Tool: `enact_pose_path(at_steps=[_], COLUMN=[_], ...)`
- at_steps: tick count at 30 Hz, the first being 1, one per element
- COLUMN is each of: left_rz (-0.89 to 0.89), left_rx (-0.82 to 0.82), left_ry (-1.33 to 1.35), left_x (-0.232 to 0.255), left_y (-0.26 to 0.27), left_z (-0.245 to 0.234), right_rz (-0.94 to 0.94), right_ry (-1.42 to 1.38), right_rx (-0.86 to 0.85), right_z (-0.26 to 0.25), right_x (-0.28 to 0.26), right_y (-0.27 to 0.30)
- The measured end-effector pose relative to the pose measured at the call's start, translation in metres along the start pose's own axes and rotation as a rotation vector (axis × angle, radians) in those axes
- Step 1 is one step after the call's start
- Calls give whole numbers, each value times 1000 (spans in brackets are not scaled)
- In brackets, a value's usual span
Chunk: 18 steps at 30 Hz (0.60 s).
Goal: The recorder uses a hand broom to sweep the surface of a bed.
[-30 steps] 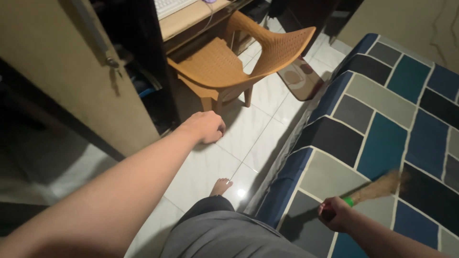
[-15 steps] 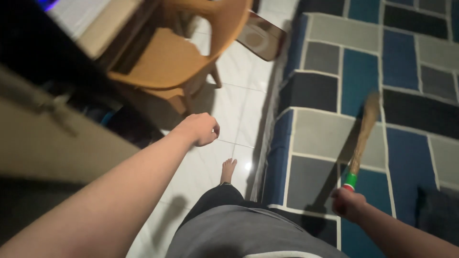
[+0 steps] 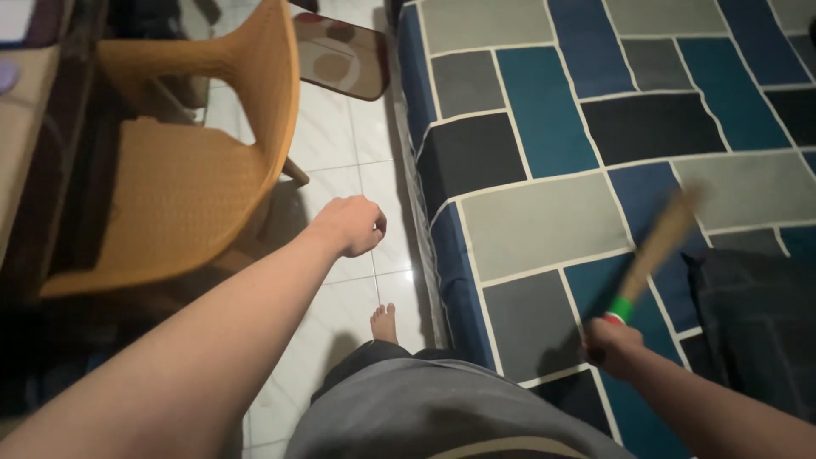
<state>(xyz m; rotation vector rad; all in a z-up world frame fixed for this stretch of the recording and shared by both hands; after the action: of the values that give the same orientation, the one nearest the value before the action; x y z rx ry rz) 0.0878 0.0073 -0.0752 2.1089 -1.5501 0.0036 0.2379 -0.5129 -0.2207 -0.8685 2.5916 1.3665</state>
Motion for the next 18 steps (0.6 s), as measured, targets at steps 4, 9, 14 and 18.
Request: enact_pose_path(at_steps=[4, 9, 14, 18], left_rz=[53, 58, 73, 89], left_rx=[0, -35, -51, -48], left_ry=[-47, -32, -42, 16], left_x=[-22, -53, -66, -68], left_y=[-40, -85, -125, -153], left_z=[-32, -57, -65, -73], right_rz=[-174, -606, -535, -203], right_ry=[190, 536, 412, 196], right_rx=[7, -128, -111, 5], right_z=[52, 106, 102, 73], right_x=[-39, -126, -165, -172], right_y=[-11, 63, 48, 17])
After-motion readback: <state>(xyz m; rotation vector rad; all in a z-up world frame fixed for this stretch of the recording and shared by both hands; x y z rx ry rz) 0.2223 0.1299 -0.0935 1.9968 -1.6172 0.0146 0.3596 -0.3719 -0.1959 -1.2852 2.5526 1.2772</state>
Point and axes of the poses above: each hand's wrist, its own y-axis away from the middle knuckle, its own z-axis out of the palm, x = y × z, the point moved 8 cm from there along -y, towards the middle knuckle, and after that the axes turned 2 degrees about y, right-handed, at the moved point
